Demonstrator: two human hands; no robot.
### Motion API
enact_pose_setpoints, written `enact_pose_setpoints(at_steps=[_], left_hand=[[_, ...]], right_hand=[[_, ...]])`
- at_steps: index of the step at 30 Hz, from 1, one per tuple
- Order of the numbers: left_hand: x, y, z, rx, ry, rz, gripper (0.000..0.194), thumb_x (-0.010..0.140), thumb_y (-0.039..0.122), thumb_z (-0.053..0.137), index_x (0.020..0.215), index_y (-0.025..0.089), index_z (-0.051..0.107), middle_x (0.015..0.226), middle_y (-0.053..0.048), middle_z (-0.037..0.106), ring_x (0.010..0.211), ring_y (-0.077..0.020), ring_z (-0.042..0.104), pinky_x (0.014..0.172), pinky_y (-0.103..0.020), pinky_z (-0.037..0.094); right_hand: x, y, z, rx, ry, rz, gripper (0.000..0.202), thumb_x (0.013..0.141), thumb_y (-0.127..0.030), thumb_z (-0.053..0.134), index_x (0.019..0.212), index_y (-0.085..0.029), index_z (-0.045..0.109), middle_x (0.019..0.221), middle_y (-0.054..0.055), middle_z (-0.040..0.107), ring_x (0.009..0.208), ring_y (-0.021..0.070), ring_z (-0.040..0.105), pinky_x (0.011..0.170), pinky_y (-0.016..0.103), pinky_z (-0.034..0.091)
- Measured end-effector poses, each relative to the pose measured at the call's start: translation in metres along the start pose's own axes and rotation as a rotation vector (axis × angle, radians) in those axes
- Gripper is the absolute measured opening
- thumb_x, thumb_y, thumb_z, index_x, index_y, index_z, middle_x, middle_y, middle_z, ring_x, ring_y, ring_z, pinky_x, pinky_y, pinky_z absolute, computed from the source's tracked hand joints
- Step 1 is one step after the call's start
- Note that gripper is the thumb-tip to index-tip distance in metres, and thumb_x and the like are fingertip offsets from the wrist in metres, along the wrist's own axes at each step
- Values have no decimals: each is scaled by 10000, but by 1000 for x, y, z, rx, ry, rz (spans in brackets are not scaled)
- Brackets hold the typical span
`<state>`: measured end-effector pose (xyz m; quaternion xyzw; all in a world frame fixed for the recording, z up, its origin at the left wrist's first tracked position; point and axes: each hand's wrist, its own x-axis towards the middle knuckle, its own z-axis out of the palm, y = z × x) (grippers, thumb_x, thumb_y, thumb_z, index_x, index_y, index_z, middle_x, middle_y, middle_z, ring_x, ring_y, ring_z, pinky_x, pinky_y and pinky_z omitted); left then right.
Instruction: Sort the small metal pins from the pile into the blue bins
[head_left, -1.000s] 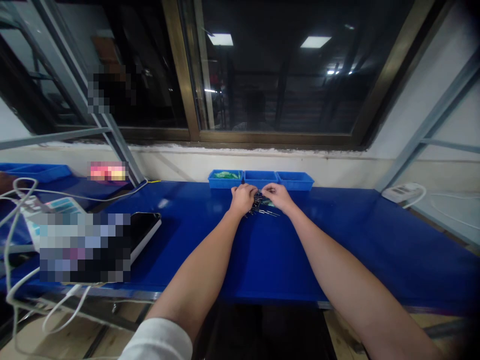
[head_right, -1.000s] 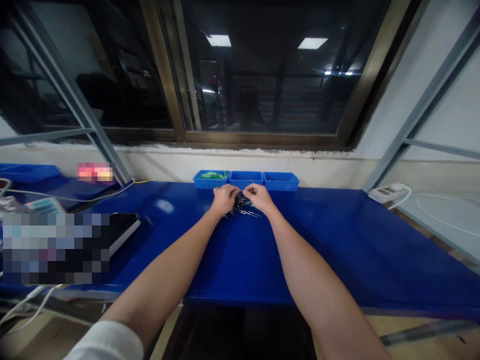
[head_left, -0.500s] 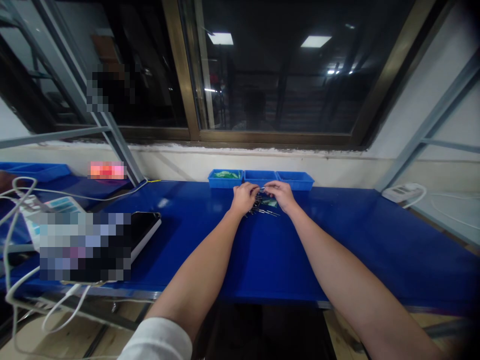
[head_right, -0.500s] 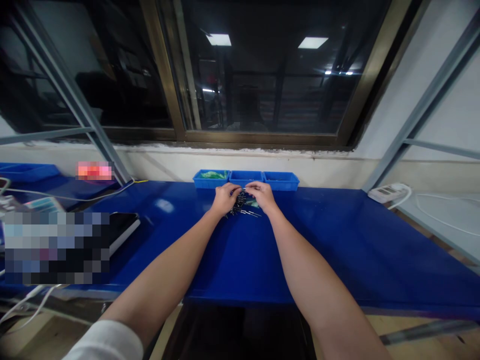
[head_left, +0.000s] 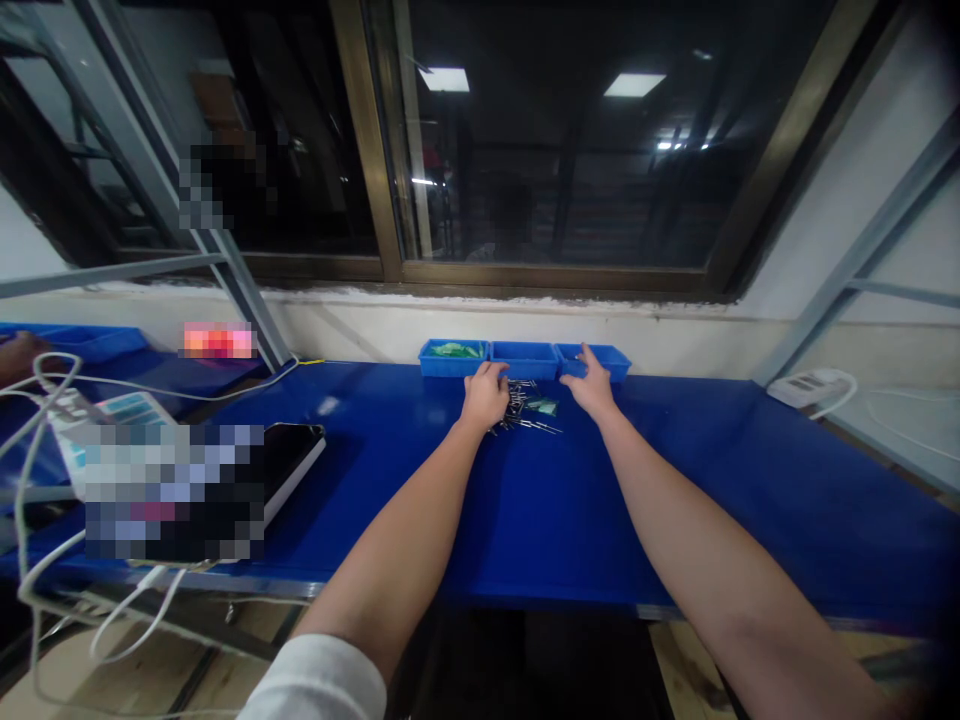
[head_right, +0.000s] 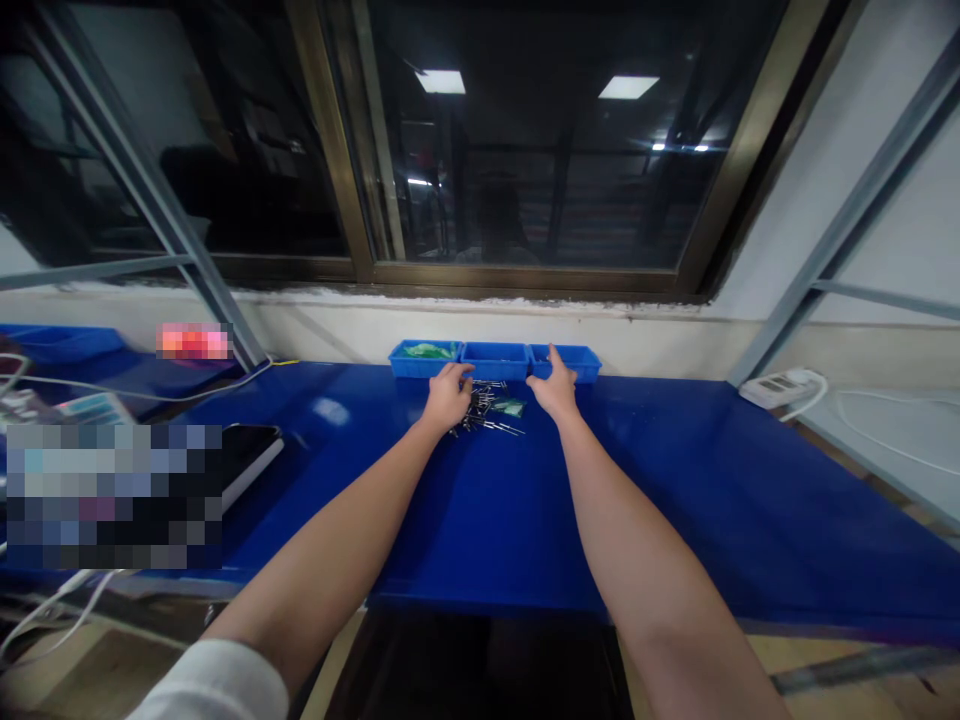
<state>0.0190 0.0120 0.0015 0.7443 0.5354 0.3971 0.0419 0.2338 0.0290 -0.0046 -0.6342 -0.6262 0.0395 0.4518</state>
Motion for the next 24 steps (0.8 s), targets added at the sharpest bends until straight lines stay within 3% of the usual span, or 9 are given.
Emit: enact_pose_setpoints(at_steps=[2, 4, 8, 11, 17, 24], left_hand=[[0, 0, 0, 11, -16, -17, 305, 861, 170, 432, 1128, 216, 572, 1172, -74, 583, 1062, -217, 549, 908, -359, 384], [0, -1, 0, 27, -37, -32, 302, 855, 174, 442, 1125, 217, 570, 1166, -71, 586, 1064, -218, 548, 906, -362, 387], [0, 0, 0, 89, -104, -61, 281, 854, 218, 458, 1106, 227, 582, 1153, -70, 598, 1084, -231, 535, 912, -378, 378], [-2, 1, 0, 138, -170, -70, 275, 851, 267, 470, 1090, 231, 601, 1143, -71, 607, 1080, -238, 535, 915, -389, 371], [-5, 3, 2, 112, -263, 30, 234, 824, 327, 505, 976, 288, 678, 1168, -28, 612, 1092, -226, 522, 938, -420, 338], [-7, 6, 2, 148, -335, 65, 233, 813, 327, 503, 907, 353, 715, 1205, -20, 596, 1171, -243, 460, 961, -479, 287]], right_hand=[[-2, 0, 3, 34, -3, 39, 738, 646, -258, 609, 1349, -156, 407, 1252, 128, 552, 1131, 277, 482, 934, 411, 394], [-4, -4, 6, 54, -27, 4, 695, 644, -233, 616, 1316, -152, 457, 1226, 112, 577, 1105, 260, 504, 939, 390, 399], [-8, -16, 10, -16, -158, -105, 258, 717, -235, 569, 935, -181, 696, 944, 63, 695, 919, 210, 601, 889, 338, 432], [-13, -24, 14, -134, -207, -77, 175, 755, -312, 568, 734, -213, 710, 809, 65, 703, 843, 214, 627, 839, 335, 447], [-16, -28, 22, -256, -201, 27, 185, 728, -383, 622, 728, -227, 722, 782, 96, 693, 793, 234, 635, 726, 335, 468], [-12, -30, 28, -280, -265, 104, 147, 707, -244, 623, 787, -209, 741, 812, 130, 704, 809, 238, 648, 695, 314, 473]])
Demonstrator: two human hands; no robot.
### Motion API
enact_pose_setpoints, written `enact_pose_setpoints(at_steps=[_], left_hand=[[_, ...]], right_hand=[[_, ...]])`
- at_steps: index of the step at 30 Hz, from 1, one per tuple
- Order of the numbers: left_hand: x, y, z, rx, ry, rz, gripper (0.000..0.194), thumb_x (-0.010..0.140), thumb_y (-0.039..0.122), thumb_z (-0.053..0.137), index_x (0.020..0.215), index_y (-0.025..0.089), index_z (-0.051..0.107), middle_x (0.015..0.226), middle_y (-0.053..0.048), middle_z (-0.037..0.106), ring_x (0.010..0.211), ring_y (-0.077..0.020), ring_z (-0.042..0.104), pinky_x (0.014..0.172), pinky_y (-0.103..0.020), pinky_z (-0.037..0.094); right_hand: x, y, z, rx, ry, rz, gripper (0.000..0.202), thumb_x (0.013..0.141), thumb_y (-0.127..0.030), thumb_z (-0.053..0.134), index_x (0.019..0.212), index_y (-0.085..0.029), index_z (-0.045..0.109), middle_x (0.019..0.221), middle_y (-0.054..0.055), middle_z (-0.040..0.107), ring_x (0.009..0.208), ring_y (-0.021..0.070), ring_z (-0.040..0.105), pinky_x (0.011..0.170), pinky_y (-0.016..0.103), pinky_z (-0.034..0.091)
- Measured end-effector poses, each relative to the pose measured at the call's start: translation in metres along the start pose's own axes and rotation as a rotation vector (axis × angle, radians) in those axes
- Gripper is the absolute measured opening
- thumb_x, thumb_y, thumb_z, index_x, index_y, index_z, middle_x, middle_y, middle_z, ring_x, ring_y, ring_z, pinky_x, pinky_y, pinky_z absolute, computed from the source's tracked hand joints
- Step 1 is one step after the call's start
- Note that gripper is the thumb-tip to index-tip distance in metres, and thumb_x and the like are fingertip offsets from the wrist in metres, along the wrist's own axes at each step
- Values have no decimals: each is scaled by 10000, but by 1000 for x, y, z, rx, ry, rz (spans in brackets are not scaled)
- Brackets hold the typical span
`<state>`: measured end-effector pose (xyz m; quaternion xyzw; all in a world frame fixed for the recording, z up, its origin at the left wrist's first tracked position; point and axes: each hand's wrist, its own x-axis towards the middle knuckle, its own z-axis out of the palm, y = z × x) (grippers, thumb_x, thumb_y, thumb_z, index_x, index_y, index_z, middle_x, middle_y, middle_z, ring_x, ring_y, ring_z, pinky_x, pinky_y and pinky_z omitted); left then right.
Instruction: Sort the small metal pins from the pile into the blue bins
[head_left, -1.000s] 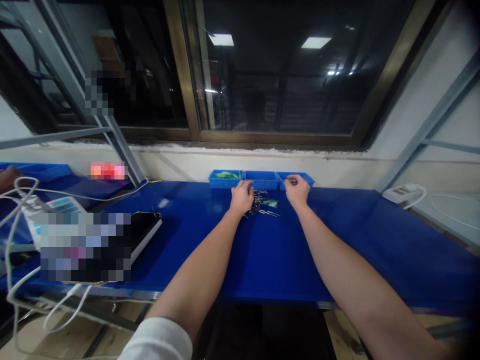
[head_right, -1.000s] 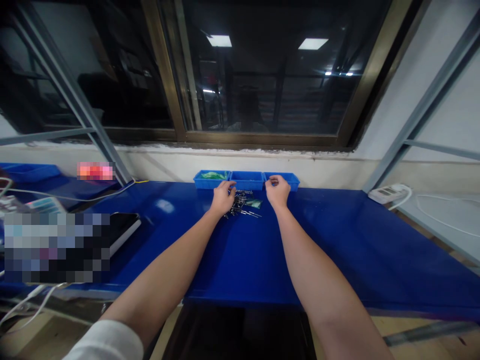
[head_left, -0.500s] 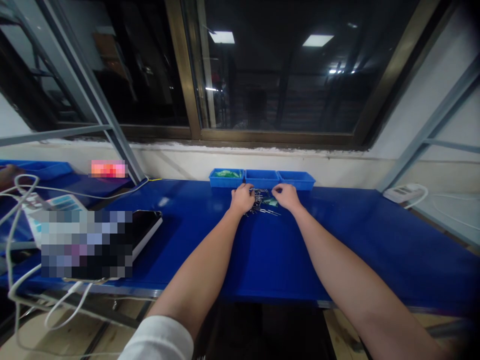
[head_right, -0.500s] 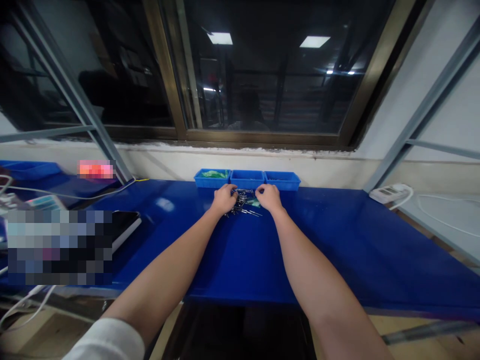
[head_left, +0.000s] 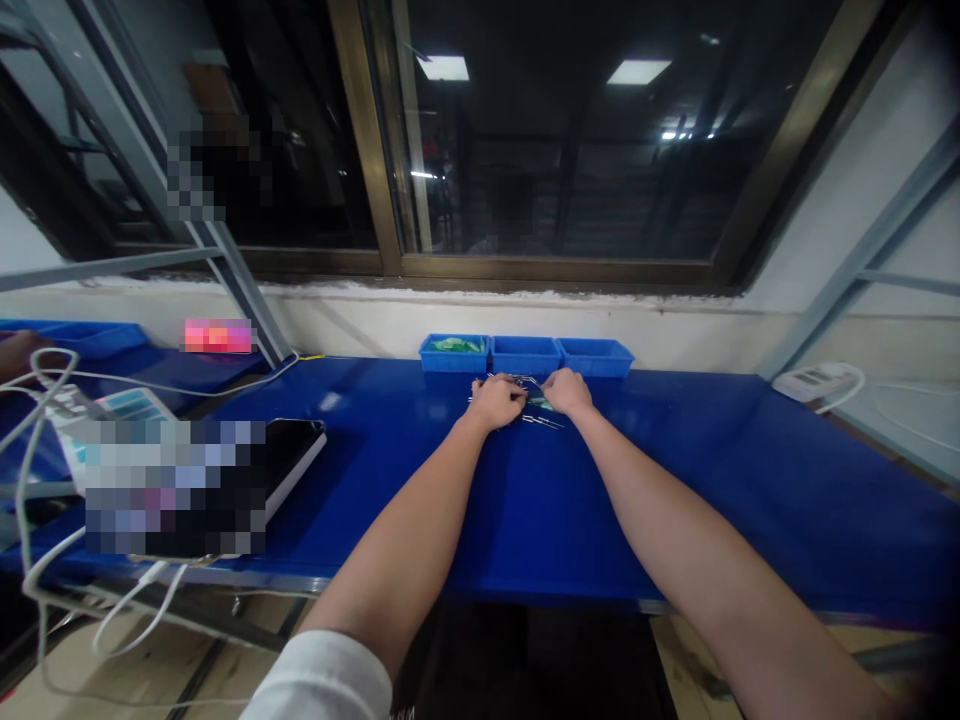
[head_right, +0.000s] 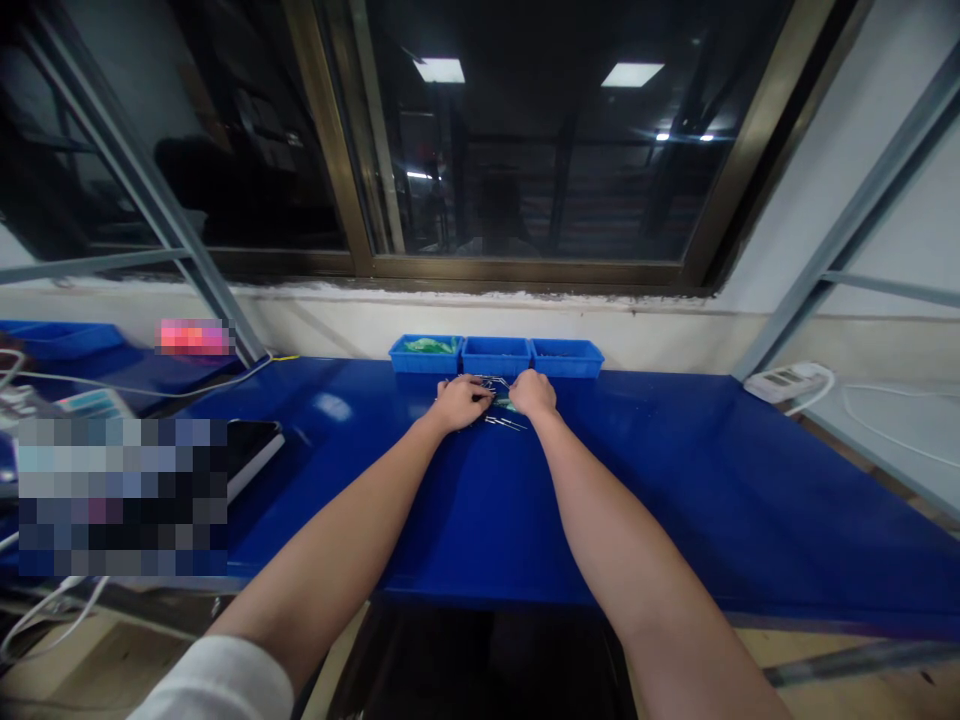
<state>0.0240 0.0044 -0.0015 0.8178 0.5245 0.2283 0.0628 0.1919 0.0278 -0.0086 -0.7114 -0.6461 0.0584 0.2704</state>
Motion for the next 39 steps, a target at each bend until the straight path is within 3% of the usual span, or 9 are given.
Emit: enact_pose_setpoints(at_steps=[7, 14, 19, 26, 29, 32, 36, 39], left_hand=[[-1, 0, -1, -7, 21, -10, 221, 810, 327, 512, 908, 333, 709, 1197, -12, 601, 1149, -232, 477, 954, -455, 295], [2, -1, -5, -92, 202, -81, 368, 874, 394, 455, 1193, 243, 558, 1179, -67, 612, 1113, -225, 523, 935, -389, 338], [4, -2, -8, -151, 249, -8, 263, 907, 352, 415, 967, 227, 639, 967, -36, 685, 948, -180, 602, 861, -306, 383], [5, 0, -11, -205, 334, -79, 213, 898, 291, 437, 875, 202, 630, 898, -39, 693, 870, -175, 620, 800, -289, 405], [4, 2, -12, -248, 358, -84, 216, 898, 298, 440, 861, 202, 630, 878, -29, 693, 858, -168, 621, 794, -279, 410], [3, 4, -13, -279, 364, -57, 220, 898, 306, 443, 856, 203, 633, 860, -19, 691, 852, -162, 620, 801, -273, 414], [3, 4, -10, -322, 366, -2, 227, 897, 333, 446, 878, 201, 629, 879, -15, 688, 863, -155, 619, 815, -262, 419], [4, 2, -9, -346, 376, -15, 239, 902, 350, 433, 961, 204, 613, 922, -19, 686, 898, -158, 619, 835, -269, 418]], right_hand=[[-2, -4, 2, -82, -124, -41, 163, 729, -205, 603, 823, -157, 727, 878, 173, 698, 860, 263, 650, 705, 320, 450], [-4, -1, 1, -20, 4, -327, 142, 817, -170, 497, 852, -148, 632, 920, 130, 642, 911, 220, 573, 829, 321, 399], [-11, -7, -8, 97, 8, -507, 125, 842, -172, 451, 788, -165, 563, 840, 83, 630, 834, 191, 554, 782, 305, 405], [-17, -15, -13, 743, -172, -319, 107, 749, -270, 562, 794, -174, 573, 665, 7, 633, 619, 136, 575, 634, 273, 447], [-14, -14, -13, 971, -186, -244, 225, 623, -325, 678, 771, -167, 616, 632, 2, 622, 600, 143, 567, 574, 265, 433], [-12, -13, -12, 1139, -173, -208, 249, 584, -338, 697, 750, -162, 640, 637, 15, 637, 581, 137, 559, 544, 253, 413], [-10, -13, -15, 1203, -80, -185, 214, 609, -354, 659, 704, -162, 647, 630, 24, 642, 576, 141, 549, 566, 267, 417], [-10, -11, -22, 988, 153, -205, 187, 640, -347, 618, 692, -172, 660, 667, 32, 652, 663, 174, 562, 667, 308, 439]])
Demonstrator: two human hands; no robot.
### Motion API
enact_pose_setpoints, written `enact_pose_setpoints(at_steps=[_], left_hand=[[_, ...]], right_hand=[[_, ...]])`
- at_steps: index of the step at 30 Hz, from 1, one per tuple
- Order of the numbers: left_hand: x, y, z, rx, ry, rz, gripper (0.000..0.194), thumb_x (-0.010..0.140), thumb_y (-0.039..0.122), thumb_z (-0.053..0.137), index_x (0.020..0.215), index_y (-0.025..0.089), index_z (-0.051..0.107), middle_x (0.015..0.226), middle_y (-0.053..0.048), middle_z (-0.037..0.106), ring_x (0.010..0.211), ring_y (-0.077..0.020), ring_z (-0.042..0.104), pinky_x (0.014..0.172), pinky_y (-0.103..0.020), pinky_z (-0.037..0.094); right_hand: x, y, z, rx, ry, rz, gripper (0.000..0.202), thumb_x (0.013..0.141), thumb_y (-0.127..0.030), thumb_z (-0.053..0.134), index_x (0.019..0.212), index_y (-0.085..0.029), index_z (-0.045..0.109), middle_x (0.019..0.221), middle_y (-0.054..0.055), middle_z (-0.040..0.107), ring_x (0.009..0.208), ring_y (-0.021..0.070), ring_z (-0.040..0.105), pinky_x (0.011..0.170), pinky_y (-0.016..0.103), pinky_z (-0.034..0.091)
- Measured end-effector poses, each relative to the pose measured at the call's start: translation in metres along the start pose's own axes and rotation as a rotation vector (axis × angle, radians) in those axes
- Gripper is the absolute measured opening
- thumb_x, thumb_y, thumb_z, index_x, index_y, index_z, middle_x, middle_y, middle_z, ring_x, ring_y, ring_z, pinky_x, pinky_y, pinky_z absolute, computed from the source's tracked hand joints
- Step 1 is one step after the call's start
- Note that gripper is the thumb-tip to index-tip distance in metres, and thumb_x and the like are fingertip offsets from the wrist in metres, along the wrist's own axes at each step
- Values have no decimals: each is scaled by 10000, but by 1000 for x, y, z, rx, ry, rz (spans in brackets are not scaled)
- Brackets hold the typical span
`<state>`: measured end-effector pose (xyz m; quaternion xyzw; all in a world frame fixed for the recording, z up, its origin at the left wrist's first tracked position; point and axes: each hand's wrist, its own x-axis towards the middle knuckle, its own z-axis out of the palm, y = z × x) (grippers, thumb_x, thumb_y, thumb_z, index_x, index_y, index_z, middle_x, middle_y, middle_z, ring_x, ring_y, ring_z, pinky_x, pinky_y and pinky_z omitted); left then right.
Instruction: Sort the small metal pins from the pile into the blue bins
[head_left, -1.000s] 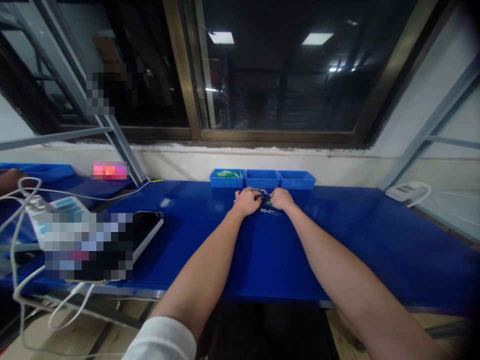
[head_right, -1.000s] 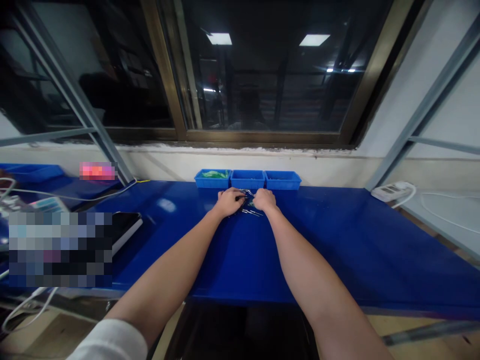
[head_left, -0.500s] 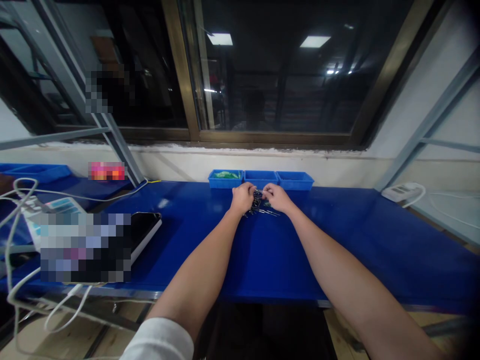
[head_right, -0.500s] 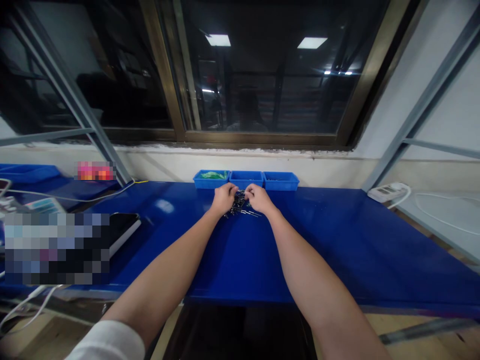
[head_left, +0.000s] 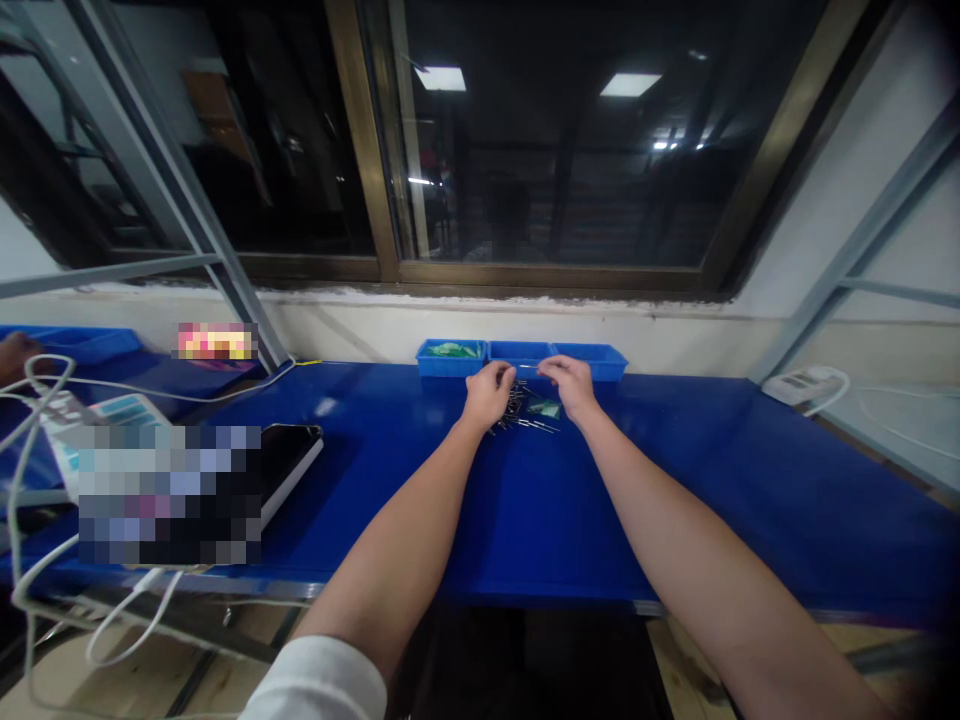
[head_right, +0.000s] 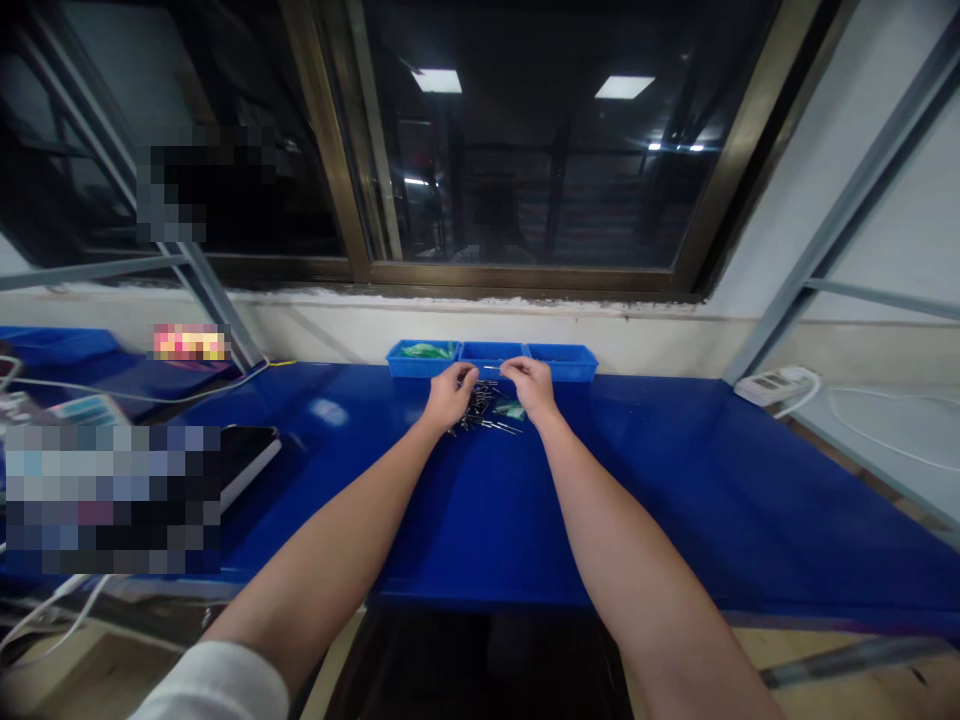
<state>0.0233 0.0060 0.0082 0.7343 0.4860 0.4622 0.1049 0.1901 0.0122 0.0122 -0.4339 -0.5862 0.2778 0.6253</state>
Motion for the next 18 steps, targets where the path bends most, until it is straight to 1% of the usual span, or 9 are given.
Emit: enact_pose_setpoints(at_steps=[3, 4, 6, 8, 11, 13, 14, 16, 18], left_hand=[[1, -4, 1, 36, 15, -49, 237, 907, 325, 420, 1013, 209, 597, 969, -25, 683, 942, -167, 612, 864, -290, 411], [1, -4, 1, 50, 16, -58, 234, 906, 312, 420, 1021, 208, 594, 980, -28, 681, 952, -170, 610, 872, -296, 407], [1, -5, 2, 73, 10, -61, 228, 900, 286, 423, 1033, 203, 589, 1004, -34, 677, 968, -172, 605, 882, -305, 399], [1, -5, 2, 102, -15, -59, 230, 895, 265, 423, 1049, 201, 582, 1036, -39, 670, 989, -174, 598, 895, -314, 387], [0, -3, 3, 168, -69, -79, 246, 895, 253, 414, 1080, 214, 572, 1070, -39, 661, 1020, -183, 583, 905, -332, 370], [0, -3, 2, 219, -101, -86, 250, 885, 253, 430, 1085, 219, 575, 1070, -40, 659, 1029, -192, 574, 896, -340, 369], [0, -3, 1, 245, -115, -80, 244, 874, 254, 446, 1072, 220, 585, 1059, -41, 659, 1026, -197, 572, 890, -343, 370], [-1, -4, 0, 297, -148, -57, 215, 850, 260, 479, 1014, 222, 613, 1026, -39, 663, 1012, -204, 571, 882, -349, 369], [-1, -5, 0, 345, -177, -38, 187, 833, 267, 494, 947, 224, 635, 1000, -39, 663, 997, -210, 570, 876, -356, 368]], right_hand=[[2, -4, -8, -364, 214, -155, 184, 665, -305, 580, 755, -178, 680, 755, 52, 671, 840, 220, 548, 826, 362, 411], [3, -4, -11, -461, 264, -171, 197, 674, -290, 566, 788, -179, 683, 786, 58, 675, 897, 233, 529, 867, 379, 388], [5, -3, -16, -597, 306, -134, 247, 688, -262, 545, 881, -185, 680, 871, 66, 680, 995, 258, 482, 920, 416, 344], [7, 1, -21, -685, 286, -39, 356, 683, -253, 551, 1021, -203, 652, 1027, 70, 659, 1070, 290, 432, 934, 462, 317], [9, 9, -26, -756, 182, 114, 576, 653, -281, 599, 1225, -250, 540, 1285, 74, 524, 1151, 347, 365, 919, 511, 315], [9, 15, -28, -779, 123, 169, 663, 644, -298, 618, 1290, -261, 478, 1355, 86, 450, 1177, 366, 343, 913, 517, 322], [9, 17, -28, -790, 113, 169, 681, 645, -298, 618, 1306, -257, 461, 1362, 95, 436, 1182, 367, 341, 913, 514, 327], [8, 19, -27, -810, 132, 116, 663, 656, -284, 602, 1303, -237, 465, 1341, 112, 445, 1172, 356, 354, 910, 504, 336], [6, 20, -23, -821, 139, 29, 556, 678, -264, 575, 1230, -211, 535, 1262, 118, 503, 1137, 329, 387, 905, 478, 349]])
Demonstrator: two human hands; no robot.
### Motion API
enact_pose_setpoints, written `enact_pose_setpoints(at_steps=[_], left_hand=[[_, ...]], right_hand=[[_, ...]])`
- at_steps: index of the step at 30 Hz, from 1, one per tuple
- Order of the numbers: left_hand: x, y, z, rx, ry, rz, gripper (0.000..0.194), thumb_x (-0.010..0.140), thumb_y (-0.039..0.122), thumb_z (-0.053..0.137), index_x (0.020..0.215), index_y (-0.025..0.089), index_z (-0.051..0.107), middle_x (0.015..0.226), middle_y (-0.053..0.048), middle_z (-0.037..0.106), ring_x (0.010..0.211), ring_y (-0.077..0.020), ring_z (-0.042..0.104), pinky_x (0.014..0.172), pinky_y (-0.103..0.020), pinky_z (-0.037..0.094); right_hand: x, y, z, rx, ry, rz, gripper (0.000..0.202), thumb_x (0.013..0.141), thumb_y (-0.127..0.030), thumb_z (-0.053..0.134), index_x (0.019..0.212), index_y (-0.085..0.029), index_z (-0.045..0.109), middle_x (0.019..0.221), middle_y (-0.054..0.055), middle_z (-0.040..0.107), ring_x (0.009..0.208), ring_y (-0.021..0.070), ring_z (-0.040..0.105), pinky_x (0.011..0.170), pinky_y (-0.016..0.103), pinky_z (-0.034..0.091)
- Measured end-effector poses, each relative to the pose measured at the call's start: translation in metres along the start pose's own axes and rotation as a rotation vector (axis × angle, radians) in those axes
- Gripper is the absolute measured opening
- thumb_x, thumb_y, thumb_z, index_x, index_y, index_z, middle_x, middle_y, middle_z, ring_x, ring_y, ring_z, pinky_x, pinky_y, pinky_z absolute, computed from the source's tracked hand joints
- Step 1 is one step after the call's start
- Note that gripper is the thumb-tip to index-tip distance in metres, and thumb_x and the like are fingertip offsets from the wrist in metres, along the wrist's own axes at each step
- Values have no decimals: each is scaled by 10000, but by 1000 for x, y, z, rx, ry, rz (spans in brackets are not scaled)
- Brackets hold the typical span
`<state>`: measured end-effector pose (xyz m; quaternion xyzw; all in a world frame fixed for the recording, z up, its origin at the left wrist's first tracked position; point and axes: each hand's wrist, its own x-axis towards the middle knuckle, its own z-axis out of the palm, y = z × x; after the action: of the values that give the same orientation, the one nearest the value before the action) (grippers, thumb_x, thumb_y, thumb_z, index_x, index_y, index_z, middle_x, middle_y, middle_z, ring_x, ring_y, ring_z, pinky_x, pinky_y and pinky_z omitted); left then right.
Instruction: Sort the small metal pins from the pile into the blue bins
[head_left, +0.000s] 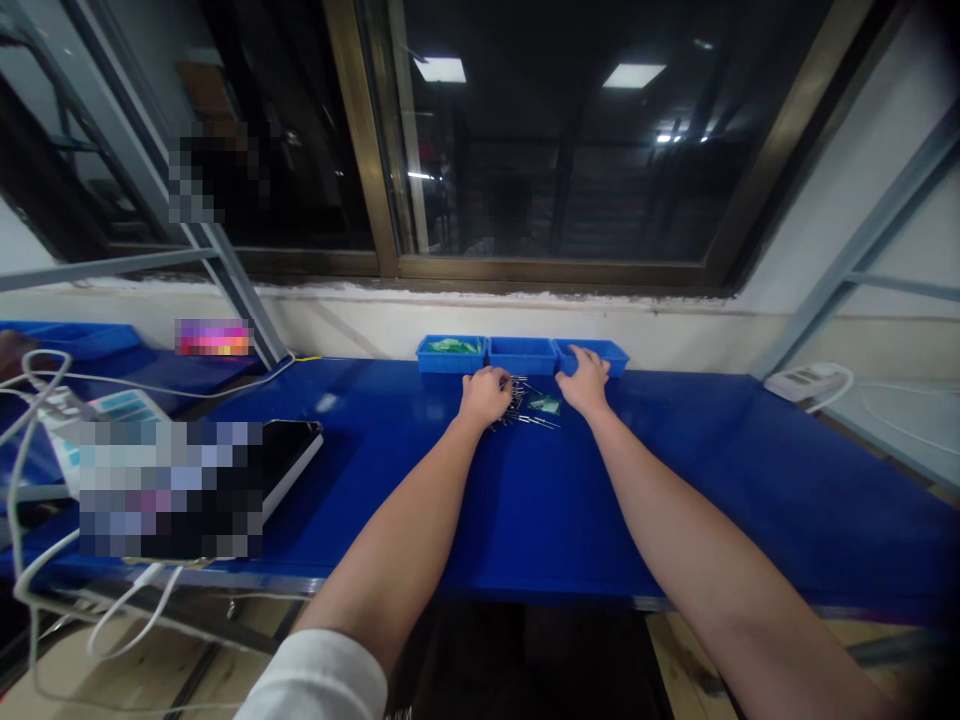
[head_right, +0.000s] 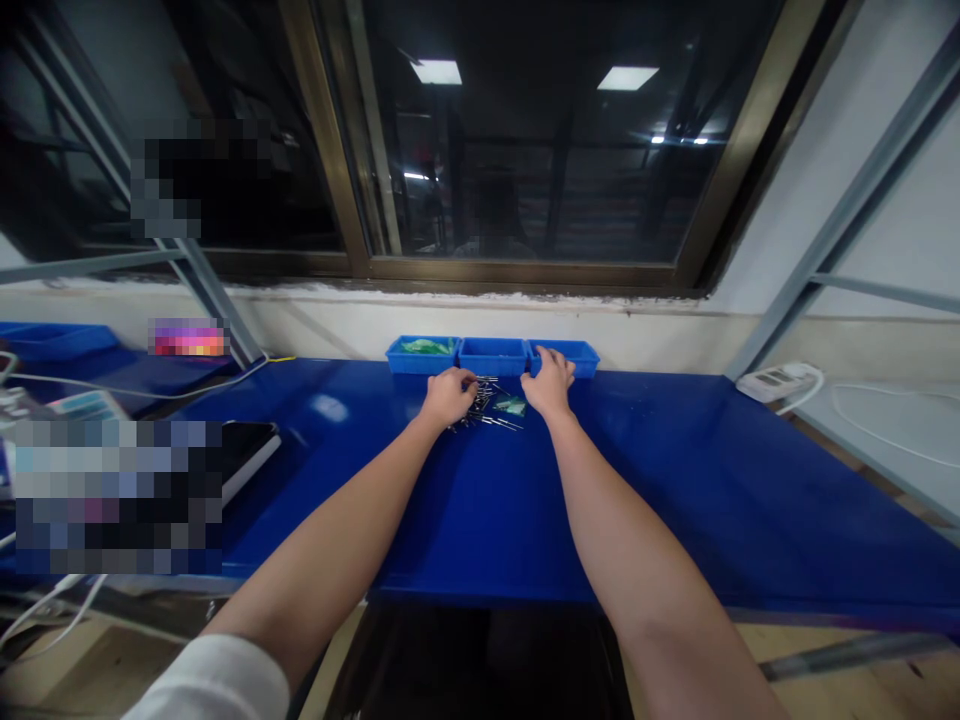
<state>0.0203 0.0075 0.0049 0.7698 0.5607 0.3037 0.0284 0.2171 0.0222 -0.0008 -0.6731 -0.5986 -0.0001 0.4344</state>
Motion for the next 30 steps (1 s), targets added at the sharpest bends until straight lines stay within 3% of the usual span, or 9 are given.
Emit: enact_pose_setpoints(at_steps=[2, 4, 9, 16, 23, 30], left_hand=[[0, -1, 0, 38, -15, 5, 183, 827, 272, 491, 910, 224, 647, 990, -42, 658, 987, -212, 570, 867, -358, 369], [0, 0, 0, 63, -28, 0, 194, 825, 277, 485, 907, 225, 653, 992, -47, 653, 978, -210, 569, 858, -353, 373], [0, 1, 2, 101, -72, -5, 214, 825, 291, 478, 919, 237, 663, 1005, -51, 644, 990, -211, 555, 863, -360, 372], [-1, 1, 5, 87, -94, 23, 221, 821, 301, 481, 923, 251, 671, 1029, -50, 624, 1015, -221, 535, 888, -387, 357], [-2, 1, 5, 69, -119, 31, 220, 818, 306, 478, 919, 254, 666, 1050, -47, 615, 1021, -219, 527, 877, -389, 351], [-3, 2, 6, 75, -143, 23, 241, 821, 332, 479, 951, 252, 666, 1074, -59, 611, 1046, -232, 520, 892, -410, 349]], right_hand=[[-3, -4, 4, -8, -50, -90, 400, 711, -274, 558, 1098, -198, 621, 1146, 111, 570, 1082, 296, 433, 903, 443, 359], [-7, -10, 9, -39, -183, -167, 318, 739, -338, 565, 1007, -198, 662, 1045, 100, 608, 1028, 273, 470, 898, 414, 368], [-17, -21, 20, -176, -393, -231, 386, 747, -452, 590, 1040, -216, 678, 1021, 116, 628, 1008, 277, 509, 861, 377, 397], [-16, -24, 25, -81, -437, -200, 182, 783, -236, 550, 852, -217, 717, 900, 62, 701, 875, 182, 618, 808, 247, 428], [-15, -22, 27, -55, -427, -158, 161, 772, -194, 552, 819, -201, 706, 879, 60, 708, 854, 175, 634, 777, 234, 436], [-13, -19, 29, -30, -396, -223, 144, 771, -213, 570, 814, -208, 707, 879, 64, 704, 865, 192, 630, 804, 271, 446]])
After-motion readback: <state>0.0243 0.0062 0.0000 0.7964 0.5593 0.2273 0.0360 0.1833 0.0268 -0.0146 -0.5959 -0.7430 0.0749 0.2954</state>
